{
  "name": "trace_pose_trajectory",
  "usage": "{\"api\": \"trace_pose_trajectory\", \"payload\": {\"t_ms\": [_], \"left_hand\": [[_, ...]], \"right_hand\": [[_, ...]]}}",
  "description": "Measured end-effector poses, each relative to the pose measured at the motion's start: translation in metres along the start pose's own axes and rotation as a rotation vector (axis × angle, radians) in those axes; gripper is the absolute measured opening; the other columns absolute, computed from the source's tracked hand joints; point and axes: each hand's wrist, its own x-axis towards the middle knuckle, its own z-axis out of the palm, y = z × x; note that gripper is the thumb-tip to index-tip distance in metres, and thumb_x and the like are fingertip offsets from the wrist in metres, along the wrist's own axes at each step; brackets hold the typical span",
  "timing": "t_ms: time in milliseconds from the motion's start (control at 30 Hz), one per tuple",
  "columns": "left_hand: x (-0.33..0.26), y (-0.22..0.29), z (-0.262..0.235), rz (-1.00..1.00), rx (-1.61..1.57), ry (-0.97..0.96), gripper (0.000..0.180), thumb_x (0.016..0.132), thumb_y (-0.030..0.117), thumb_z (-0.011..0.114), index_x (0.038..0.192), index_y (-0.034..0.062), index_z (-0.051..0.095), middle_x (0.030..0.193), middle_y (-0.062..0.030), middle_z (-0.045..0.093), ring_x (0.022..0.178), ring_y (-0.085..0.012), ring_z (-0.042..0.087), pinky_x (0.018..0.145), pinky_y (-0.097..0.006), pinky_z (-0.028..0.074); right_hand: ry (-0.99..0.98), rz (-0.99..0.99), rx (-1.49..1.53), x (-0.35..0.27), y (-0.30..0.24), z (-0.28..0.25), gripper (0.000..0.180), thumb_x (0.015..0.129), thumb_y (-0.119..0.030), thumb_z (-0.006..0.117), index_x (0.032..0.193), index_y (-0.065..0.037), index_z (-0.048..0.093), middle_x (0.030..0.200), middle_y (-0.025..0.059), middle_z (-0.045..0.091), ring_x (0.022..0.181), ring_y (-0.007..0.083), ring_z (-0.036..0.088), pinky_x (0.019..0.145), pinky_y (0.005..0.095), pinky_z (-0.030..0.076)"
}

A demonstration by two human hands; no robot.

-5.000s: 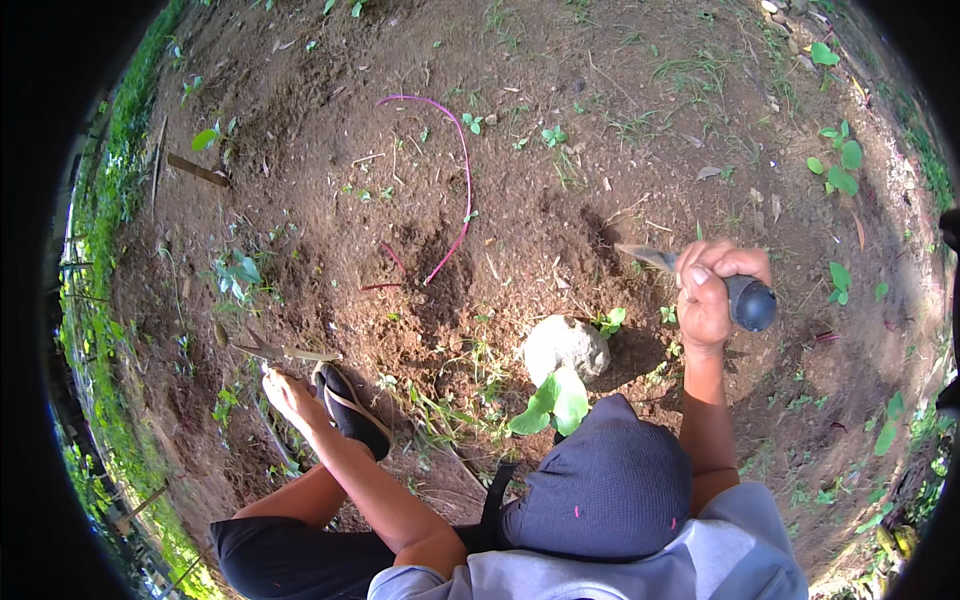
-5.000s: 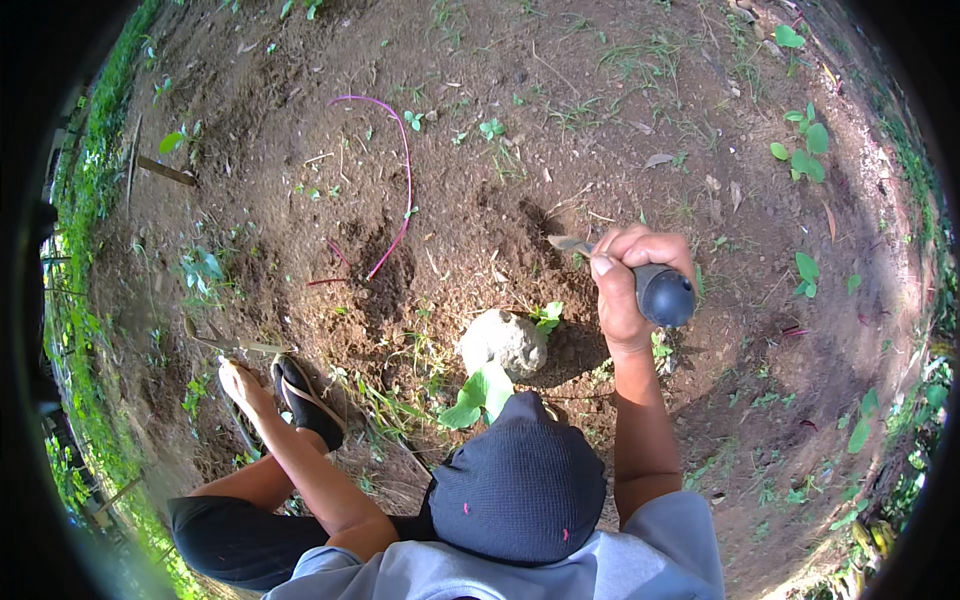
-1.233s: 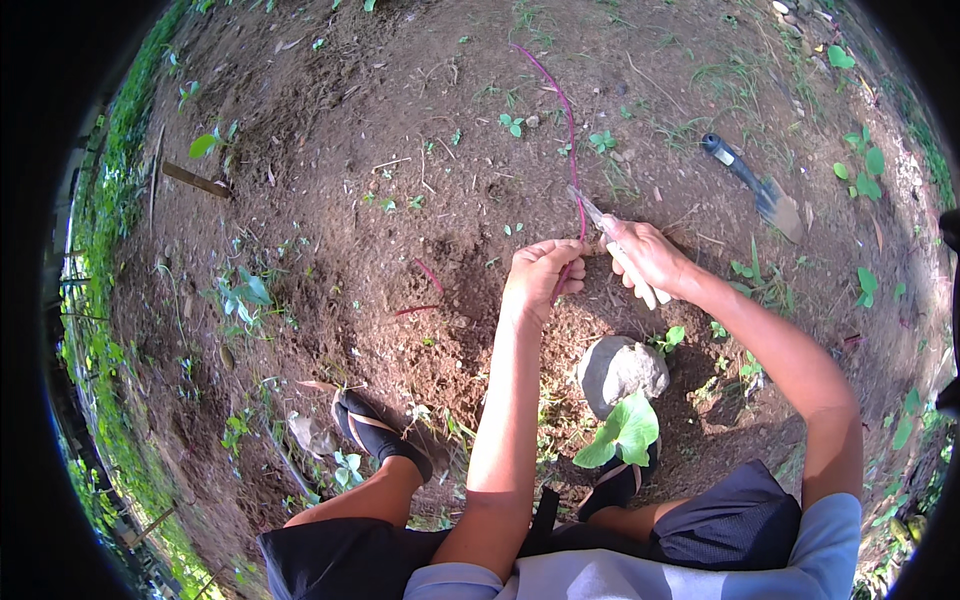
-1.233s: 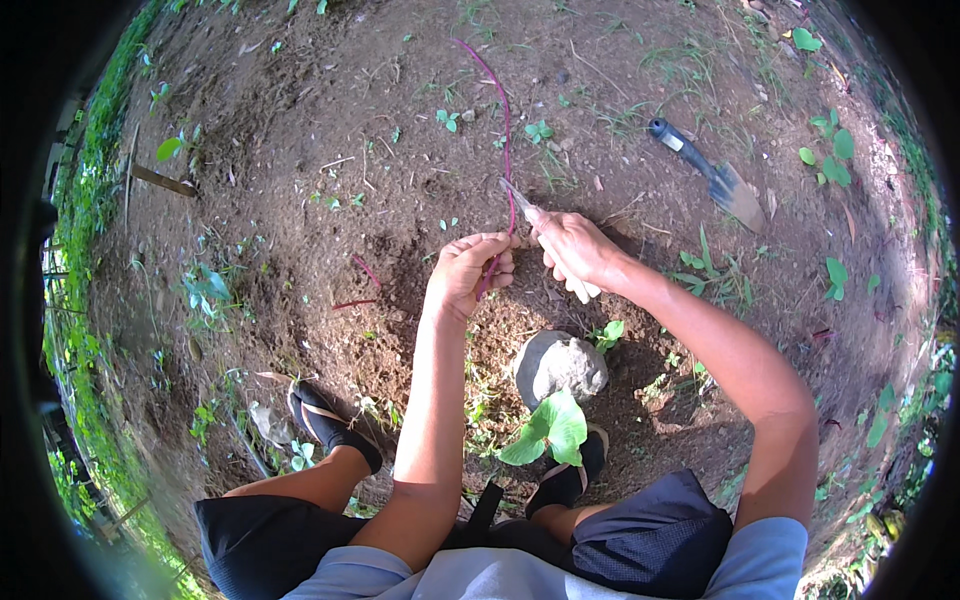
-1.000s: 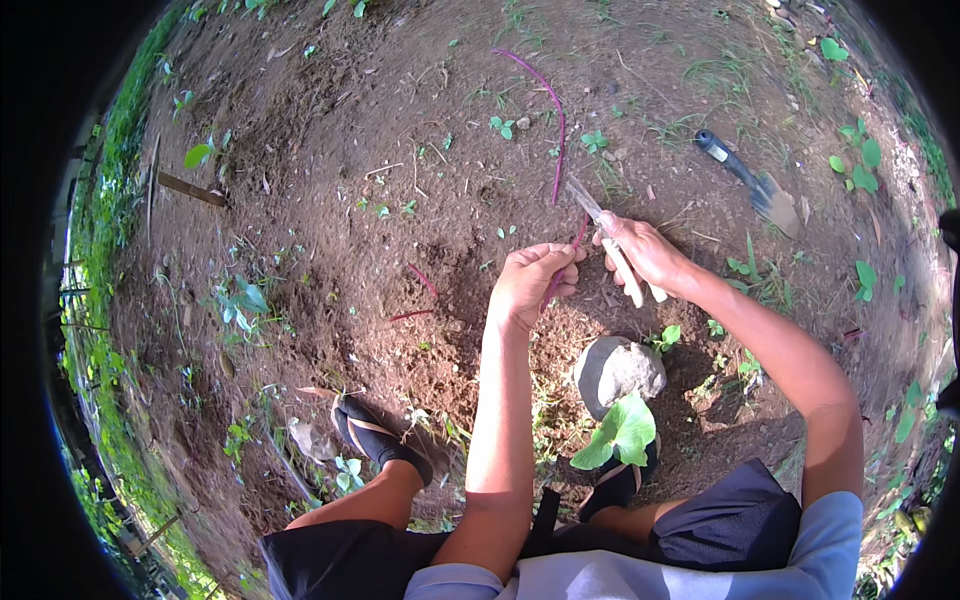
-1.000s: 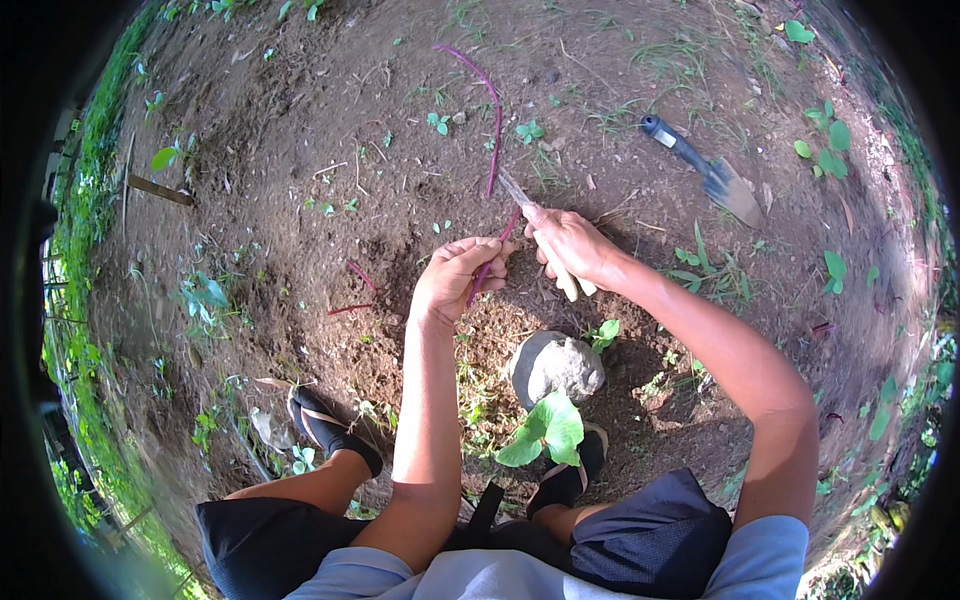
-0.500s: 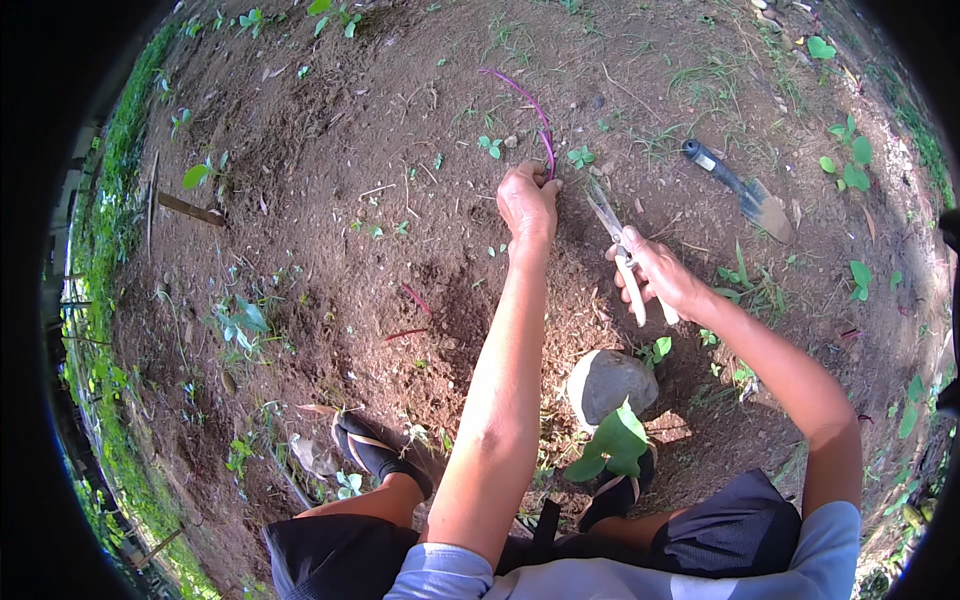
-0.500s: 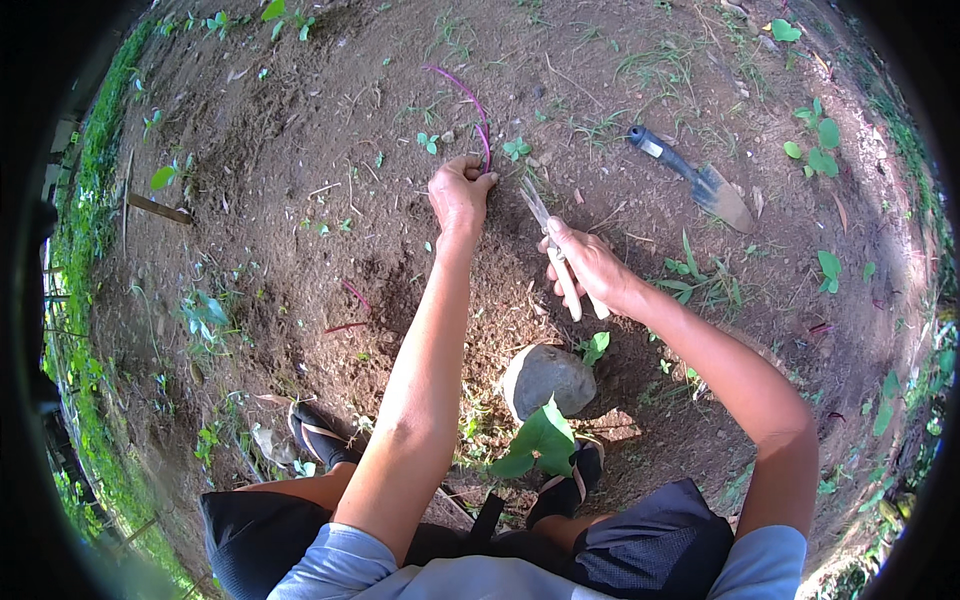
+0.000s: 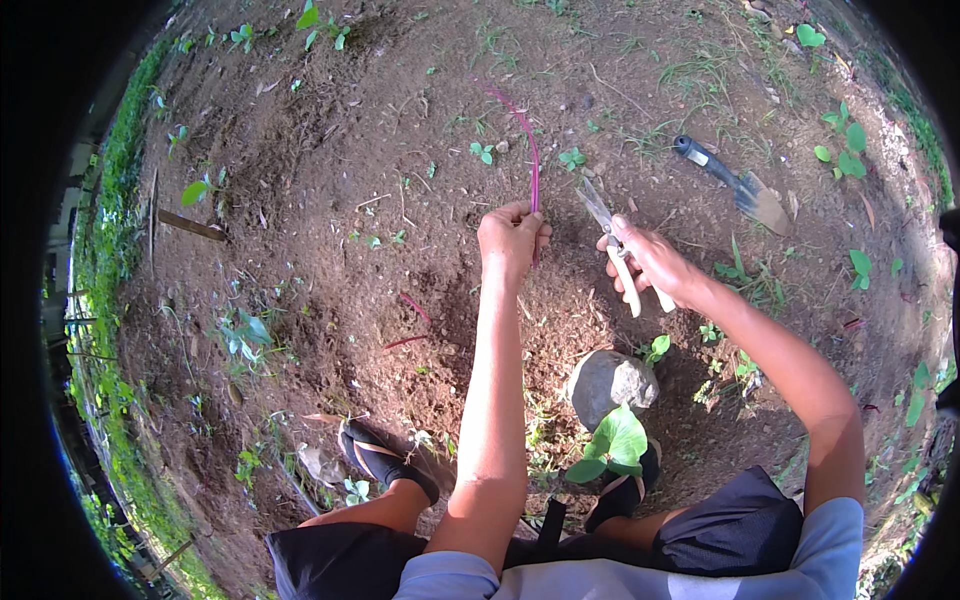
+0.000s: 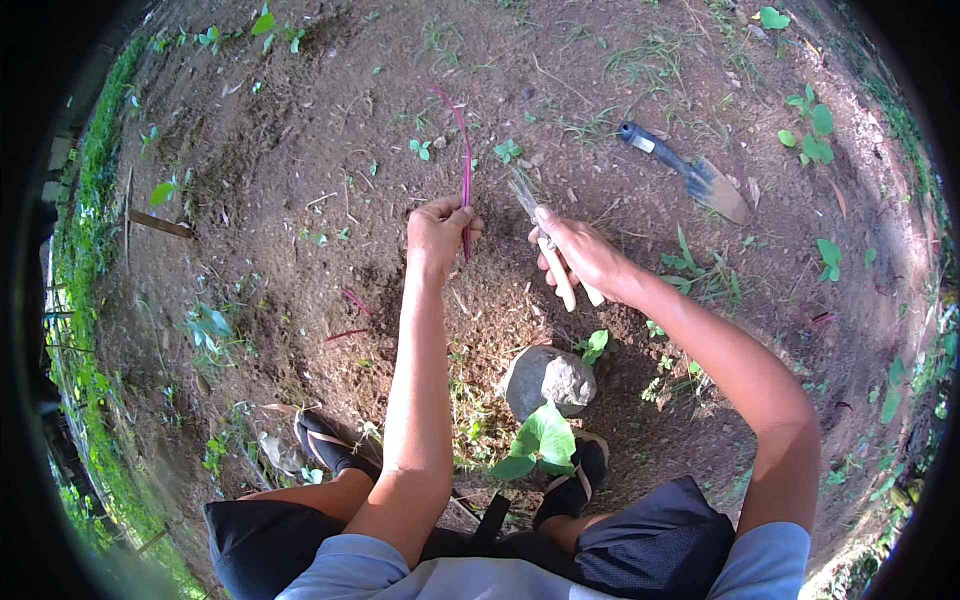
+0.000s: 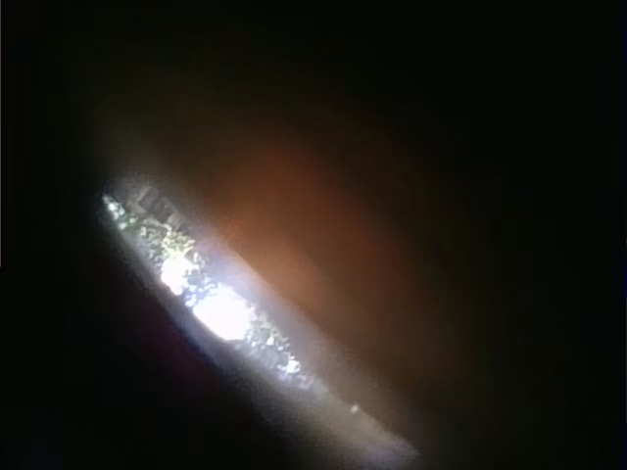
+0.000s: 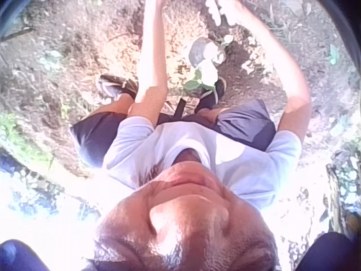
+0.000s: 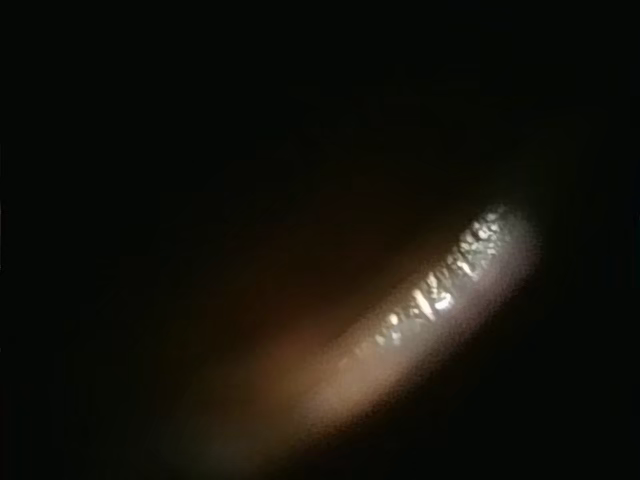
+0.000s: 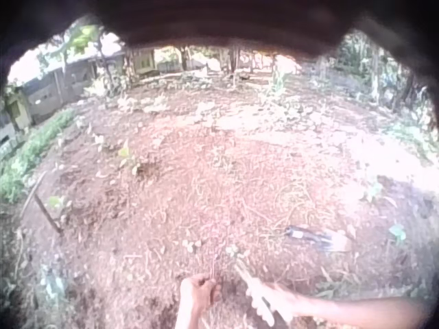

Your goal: The person digs small holes in the soil using a hand trowel, places purple plant stems into the holes, and covers them with soil. The person uses pruning shears to cut the stems and a trowel to dig and cover the planting area.

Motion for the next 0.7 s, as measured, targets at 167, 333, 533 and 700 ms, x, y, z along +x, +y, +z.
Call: {"api": "trace_pose_trajectory", "payload": {"t_ms": [167,333,533,700], "left_hand": [[-0.037,-0.009,0.001,-0.055,-0.007,-0.041,0.015,0.088,0.003,0.06,0.1,-0.005,0.065,0.076,-0.0084,0.067,0.063,-0.0122,0.065,0.055,-0.023,0.054],[-0.059,-0.006,0.005,0.004,0.108,-0.016,0.019,0.085,0.002,0.061,0.102,-0.0039,0.067,0.073,-0.0084,0.069,0.062,-0.0104,0.065,0.057,-0.023,0.054],[-0.066,-0.003,0.003,0.141,0.217,0.02,0.021,0.083,0.001,0.061,0.102,-0.0049,0.067,0.069,-0.009,0.068,0.063,-0.011,0.066,0.058,-0.024,0.054],[-0.064,-0.006,0.001,0.221,0.276,0.024,0.021,0.083,0.001,0.06,0.102,-0.004,0.067,0.07,-0.011,0.068,0.062,-0.0118,0.066,0.058,-0.025,0.054]], "right_hand": [[-0.035,0.033,-0.053,0.008,-0.001,0.008,0.065,0.096,-0.06,0.027,0.113,-0.001,0.049,0.078,0.0044,0.053,0.067,0.0138,0.058,0.054,0.0304,0.053],[0.009,0.037,-0.147,0.015,-0.002,0.016,0.067,0.095,-0.06,0.029,0.111,0.001,0.052,0.076,0.0051,0.054,0.061,0.013,0.057,0.05,0.0288,0.052],[0.07,0.048,-0.184,0.014,-0.01,0.024,0.074,0.093,-0.063,0.031,0.114,0.004,0.053,0.073,0.0072,0.054,0.061,0.0154,0.057,0.051,0.0316,0.049],[0.082,0.002,-0.282,0.012,-0.014,0.027,0.076,0.092,-0.065,0.031,0.115,0.004,0.053,0.073,0.0072,0.055,0.059,0.0156,0.058,0.051,0.0325,0.05]]}}
